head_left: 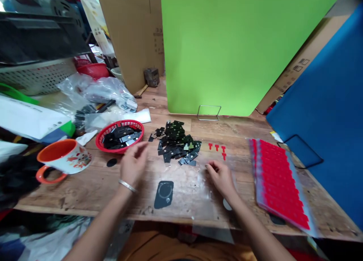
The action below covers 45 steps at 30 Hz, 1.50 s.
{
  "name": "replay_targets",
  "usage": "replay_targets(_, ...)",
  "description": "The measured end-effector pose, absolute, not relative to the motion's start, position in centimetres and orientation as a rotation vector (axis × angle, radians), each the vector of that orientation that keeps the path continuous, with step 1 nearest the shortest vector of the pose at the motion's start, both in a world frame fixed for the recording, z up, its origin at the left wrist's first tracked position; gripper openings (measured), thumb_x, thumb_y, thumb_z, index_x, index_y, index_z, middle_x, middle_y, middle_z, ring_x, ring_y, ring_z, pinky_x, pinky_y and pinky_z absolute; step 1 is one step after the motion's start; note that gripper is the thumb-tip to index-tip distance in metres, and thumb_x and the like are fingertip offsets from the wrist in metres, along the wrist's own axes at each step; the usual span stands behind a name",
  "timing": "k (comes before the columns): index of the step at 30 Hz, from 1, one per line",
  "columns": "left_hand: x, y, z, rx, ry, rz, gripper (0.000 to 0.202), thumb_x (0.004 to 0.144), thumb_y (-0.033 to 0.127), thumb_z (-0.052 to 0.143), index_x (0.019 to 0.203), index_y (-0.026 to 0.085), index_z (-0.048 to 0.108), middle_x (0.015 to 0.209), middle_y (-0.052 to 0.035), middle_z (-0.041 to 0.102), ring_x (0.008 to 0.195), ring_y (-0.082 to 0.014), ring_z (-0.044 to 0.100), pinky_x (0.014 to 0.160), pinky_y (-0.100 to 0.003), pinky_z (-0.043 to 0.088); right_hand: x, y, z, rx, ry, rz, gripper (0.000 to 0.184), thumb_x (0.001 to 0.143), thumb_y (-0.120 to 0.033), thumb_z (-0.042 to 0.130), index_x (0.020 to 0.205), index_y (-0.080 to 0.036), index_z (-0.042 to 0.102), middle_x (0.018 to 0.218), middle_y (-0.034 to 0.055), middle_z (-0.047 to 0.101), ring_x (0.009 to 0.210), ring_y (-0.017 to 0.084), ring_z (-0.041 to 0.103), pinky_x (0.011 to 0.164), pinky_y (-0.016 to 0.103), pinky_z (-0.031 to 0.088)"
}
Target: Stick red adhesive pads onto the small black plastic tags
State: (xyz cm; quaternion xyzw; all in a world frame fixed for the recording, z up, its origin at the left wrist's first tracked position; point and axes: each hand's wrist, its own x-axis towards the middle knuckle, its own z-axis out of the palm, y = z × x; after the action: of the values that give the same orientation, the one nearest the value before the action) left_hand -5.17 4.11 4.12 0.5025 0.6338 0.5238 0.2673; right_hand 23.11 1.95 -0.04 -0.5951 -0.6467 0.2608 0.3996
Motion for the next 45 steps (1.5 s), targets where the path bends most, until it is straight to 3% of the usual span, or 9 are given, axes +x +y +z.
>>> replay_targets(7, 2.7, -1.6, 0.9, 1.608, 1.383, 1.025, 0.020, 0.078, 0.025, 0.050, 0.089, 0.019, 0.065, 0.083, -0.0052, 0.061, 0.074, -0.0168, 0.055, 0.068, -0.026, 0.041, 20.0, 7.4, 0.0, -1.412, -1.959, 0.206, 0.023, 0.080, -0.016, 0.048, 0.095, -0.021, 0.065, 0.093, 0.0089, 0.058, 0.089, 0.023, 0.048, 0.080, 0.036, 0.040)
replay_targets(17, 2.9, -2.3, 0.3, 1.475, 1.329, 1.012, 0.020, 0.079, 0.027, 0.050, 0.088, 0.019, 0.066, 0.086, -0.0053, 0.063, 0.079, -0.0172, 0.057, 0.073, -0.024, 0.041, 20.4, 9.1, -0.3, -1.300, -2.137, 0.080, 0.026, 0.088, -0.023, 0.042, 0.099, -0.025, 0.065, 0.095, 0.0072, 0.058, 0.091, 0.020, 0.047, 0.080, 0.033, 0.040)
replay_targets(20, 2.5, -1.5, 0.8, 1.281, 1.283, 1.084, 0.023, 0.077, 0.031, 0.054, 0.092, 0.018, 0.065, 0.092, -0.0057, 0.064, 0.084, -0.0177, 0.057, 0.076, -0.024, 0.041, 20.7, 7.1, 0.8, -1.234, -2.042, 0.208, 0.026, 0.088, -0.023, 0.043, 0.102, -0.024, 0.064, 0.093, 0.0071, 0.060, 0.087, 0.019, 0.051, 0.079, 0.033, 0.042)
replay_targets(24, 2.0, 0.0, 2.5, 1.012, 1.165, 1.112, 0.033, 0.074, 0.036, 0.059, 0.103, 0.019, 0.061, 0.103, -0.0061, 0.062, 0.092, -0.0164, 0.056, 0.078, -0.023, 0.042, 20.3, 3.6, 3.1, -1.032, -1.963, 0.664, 0.022, 0.086, -0.026, 0.047, 0.097, -0.025, 0.065, 0.086, 0.0036, 0.065, 0.080, 0.016, 0.058, 0.073, 0.029, 0.046)
replay_targets(28, 2.0, 0.2, 3.3, 0.830, 0.844, 0.702, 0.032, 0.072, 0.038, 0.062, 0.091, 0.013, 0.063, 0.074, -0.0045, 0.062, 0.065, -0.0111, 0.056, 0.063, -0.022, 0.044, 20.2, 1.2, 4.1, -0.939, -1.967, 1.040, 0.020, 0.083, -0.028, 0.050, 0.091, -0.024, 0.068, 0.084, 0.0016, 0.067, 0.077, 0.015, 0.062, 0.073, 0.027, 0.047)
replay_targets(32, 2.4, -0.3, 2.4, 0.693, 0.863, 0.553, 0.029, 0.067, 0.034, 0.068, 0.084, 0.010, 0.063, 0.061, -0.0002, 0.055, 0.050, -0.0048, 0.048, 0.048, -0.015, 0.039, 23.1, 2.6, 2.1, -1.322, -1.865, 0.871, 0.020, 0.078, -0.025, 0.051, 0.085, -0.020, 0.069, 0.081, 0.0015, 0.069, 0.073, 0.015, 0.063, 0.067, 0.025, 0.048)
replay_targets(37, 2.9, -0.1, 1.7, 0.531, 1.008, 0.709, 0.028, 0.069, 0.027, 0.068, 0.092, 0.013, 0.061, 0.071, -0.0016, 0.059, 0.056, -0.0062, 0.055, 0.052, -0.016, 0.045, 29.0, 6.5, -0.9, -1.841, -1.556, 0.379, 0.022, 0.072, -0.017, 0.046, 0.082, -0.013, 0.065, 0.079, 0.0077, 0.067, 0.074, 0.020, 0.060, 0.069, 0.030, 0.043)
replay_targets(42, 3.3, 0.7, 2.3, 0.508, 0.913, 0.636, 0.027, 0.065, 0.014, 0.071, 0.090, 0.012, 0.060, 0.076, -0.0053, 0.063, 0.065, -0.0110, 0.061, 0.068, -0.026, 0.052, 31.0, 8.2, -1.5, -2.006, -1.562, 0.308, 0.017, 0.067, -0.012, 0.050, 0.071, -0.015, 0.066, 0.072, 0.0075, 0.067, 0.071, 0.019, 0.060, 0.066, 0.026, 0.040)
replay_targets(45, 4.0, 1.2, 2.4, 0.538, 0.909, 0.647, 0.026, 0.063, 0.009, 0.071, 0.086, 0.011, 0.060, 0.076, -0.0063, 0.064, 0.069, -0.0129, 0.063, 0.073, -0.029, 0.052, 31.0, 8.4, -1.5, -2.063, -1.584, 0.283, 0.020, 0.067, -0.010, 0.050, 0.075, -0.015, 0.067, 0.074, 0.0084, 0.067, 0.073, 0.019, 0.060, 0.065, 0.024, 0.038)
